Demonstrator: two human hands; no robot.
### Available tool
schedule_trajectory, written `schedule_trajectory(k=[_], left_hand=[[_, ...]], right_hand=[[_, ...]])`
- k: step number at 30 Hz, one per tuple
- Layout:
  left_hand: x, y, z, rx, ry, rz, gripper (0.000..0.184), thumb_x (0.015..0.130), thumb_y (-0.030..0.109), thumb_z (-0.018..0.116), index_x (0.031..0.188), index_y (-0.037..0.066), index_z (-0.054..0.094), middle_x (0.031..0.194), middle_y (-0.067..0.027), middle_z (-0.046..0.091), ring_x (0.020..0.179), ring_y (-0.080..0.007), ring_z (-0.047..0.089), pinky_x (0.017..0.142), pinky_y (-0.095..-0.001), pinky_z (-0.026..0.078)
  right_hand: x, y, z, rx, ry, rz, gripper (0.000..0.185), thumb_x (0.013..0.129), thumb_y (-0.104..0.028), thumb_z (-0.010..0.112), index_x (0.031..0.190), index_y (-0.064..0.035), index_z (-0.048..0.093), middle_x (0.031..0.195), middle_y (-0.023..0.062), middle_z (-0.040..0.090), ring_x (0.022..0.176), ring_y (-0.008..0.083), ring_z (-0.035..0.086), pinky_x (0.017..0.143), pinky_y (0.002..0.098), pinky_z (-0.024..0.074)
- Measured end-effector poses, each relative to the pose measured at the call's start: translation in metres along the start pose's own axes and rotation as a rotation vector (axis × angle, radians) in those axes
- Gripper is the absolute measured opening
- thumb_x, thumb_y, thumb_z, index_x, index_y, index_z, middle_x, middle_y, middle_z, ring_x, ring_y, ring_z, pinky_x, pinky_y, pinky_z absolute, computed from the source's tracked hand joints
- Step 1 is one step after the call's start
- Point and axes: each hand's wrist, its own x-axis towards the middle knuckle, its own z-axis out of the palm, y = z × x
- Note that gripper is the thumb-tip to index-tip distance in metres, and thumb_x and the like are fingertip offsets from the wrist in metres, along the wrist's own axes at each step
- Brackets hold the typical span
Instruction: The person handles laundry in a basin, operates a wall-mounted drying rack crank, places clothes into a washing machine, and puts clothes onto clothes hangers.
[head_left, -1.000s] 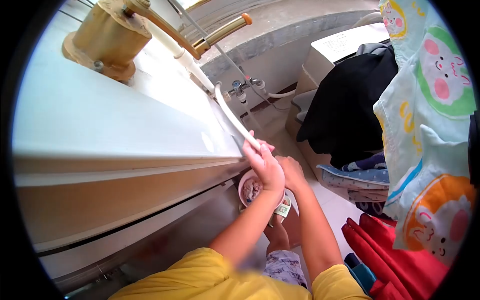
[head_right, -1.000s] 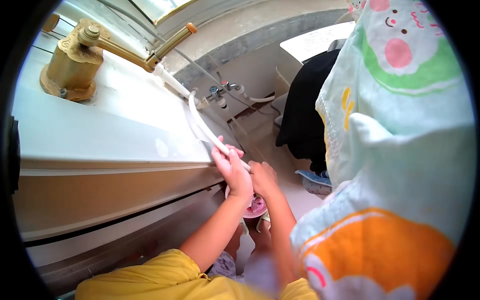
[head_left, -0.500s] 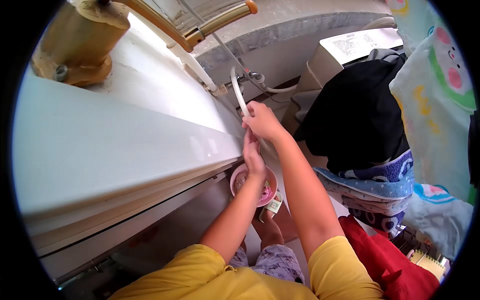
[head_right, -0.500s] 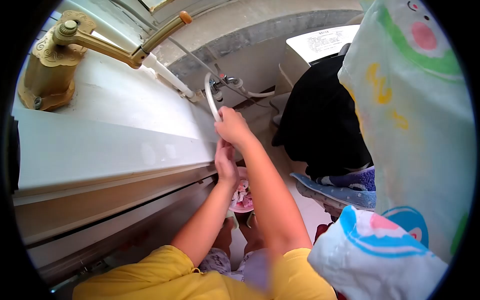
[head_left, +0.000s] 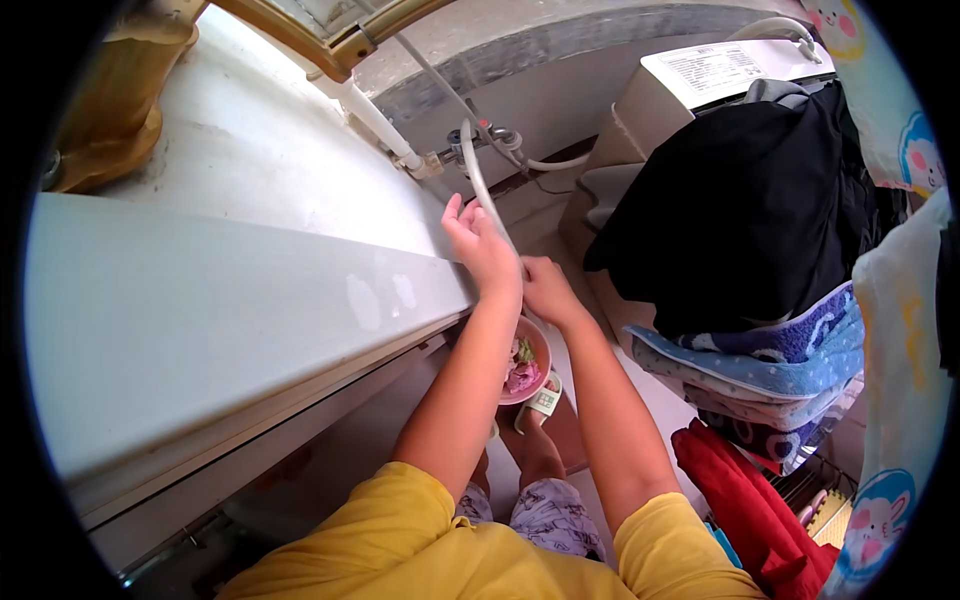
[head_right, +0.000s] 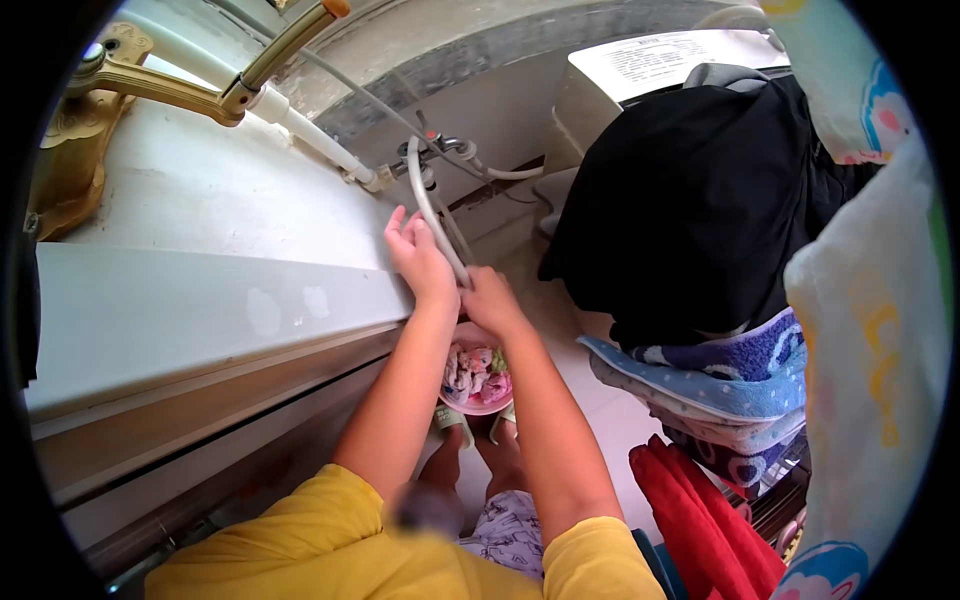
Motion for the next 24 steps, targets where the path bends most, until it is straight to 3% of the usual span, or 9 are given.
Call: schedule_trajectory(k=[2,4,6,11,13,15,18,20,24], left_hand=[[-0.01,-0.022,-0.011,0.197,0.037,0.185,0.033,0.095,0.016,0.041,0.123,-0.001,0.036,0.102,-0.0114,0.058,0.098,-0.0193,0.054,0.089,-0.0322,0.039],[-0.015,-0.044,-0.031,0.18,0.051,0.035,0.035,0.096,0.022,0.042,0.122,0.0,0.039,0.107,-0.0125,0.056,0.104,-0.0197,0.051,0.093,-0.0325,0.037],[-0.006,-0.053,-0.056,-0.192,-0.252,-0.513,0.035,0.096,0.03,0.041,0.119,0.004,0.043,0.107,-0.0096,0.055,0.094,-0.0168,0.056,0.081,-0.031,0.045],[-0.009,-0.067,-0.049,-0.037,-0.153,-0.348,0.031,0.096,0.034,0.038,0.107,0.009,0.053,0.094,-0.0009,0.058,0.082,-0.0115,0.056,0.069,-0.0293,0.046],[-0.018,-0.084,-0.058,-0.053,-0.271,-0.367,0.021,0.092,0.018,0.046,0.104,0.002,0.054,0.102,-0.0066,0.057,0.095,-0.0131,0.052,0.078,-0.0274,0.043],[-0.014,-0.084,-0.057,0.037,-0.323,-0.303,0.02,0.091,0.016,0.049,0.104,0.002,0.054,0.103,-0.007,0.058,0.094,-0.0136,0.053,0.077,-0.0278,0.044],[-0.011,-0.06,-0.05,0.454,-0.353,0.069,0.02,0.089,0.011,0.052,0.106,0.0,0.054,0.103,-0.0078,0.06,0.089,-0.0152,0.057,0.075,-0.0277,0.046],[-0.017,-0.063,-0.047,0.37,-0.311,0.053,0.02,0.089,0.01,0.052,0.106,0.0,0.054,0.103,-0.0078,0.06,0.09,-0.0152,0.057,0.075,-0.0276,0.046],[-0.023,-0.078,-0.044,0.238,-0.294,-0.012,0.021,0.089,0.01,0.053,0.107,0.0,0.054,0.103,-0.0079,0.06,0.09,-0.0151,0.057,0.076,-0.0275,0.046]], right_hand=[[0.02,-0.01,0.007,-0.088,0.076,-0.072,0.022,0.075,-0.013,0.061,0.092,0.0012,0.063,0.086,0.0236,0.063,0.09,0.041,0.06,0.076,0.0452,0.0461],[0.03,-0.034,0.007,-0.189,0.209,-0.063,0.024,0.076,-0.01,0.059,0.098,0.001,0.058,0.088,0.0235,0.062,0.09,0.0407,0.059,0.076,0.0466,0.0451],[0.031,-0.034,0.011,-0.149,0.253,-0.151,0.029,0.077,-0.009,0.059,0.103,0.0018,0.055,0.094,0.0241,0.061,0.092,0.0399,0.058,0.078,0.0464,0.045],[0.026,-0.043,0.012,-0.05,0.325,-0.255,0.039,0.077,-0.008,0.06,0.115,-0.0065,0.054,0.097,0.0214,0.061,0.091,0.0384,0.058,0.078,0.0426,0.0454],[0.046,-0.039,0.016,-0.093,0.392,-0.166,0.038,0.077,-0.007,0.059,0.115,-0.0074,0.055,0.097,0.021,0.061,0.091,0.0382,0.058,0.078,0.0424,0.0451],[0.054,-0.045,0.019,-0.134,0.472,-0.086,0.038,0.077,-0.007,0.059,0.115,-0.0084,0.055,0.097,0.0206,0.06,0.091,0.0379,0.058,0.078,0.0422,0.0447],[0.047,-0.071,0.026,-0.08,0.473,-0.418,0.024,0.077,0.0,0.055,0.099,-0.0071,0.053,0.09,0.0165,0.058,0.087,0.0383,0.057,0.075,0.0455,0.0452],[0.04,-0.09,0.026,-0.185,0.386,-0.462,0.02,0.076,0.001,0.055,0.095,-0.0044,0.053,0.091,0.0167,0.058,0.088,0.0375,0.057,0.075,0.0448,0.0457],[0.049,-0.076,0.028,-0.234,0.367,-0.199,0.017,0.076,0.0,0.055,0.093,-0.0023,0.056,0.094,0.017,0.058,0.09,0.0363,0.057,0.077,0.0445,0.0457]])
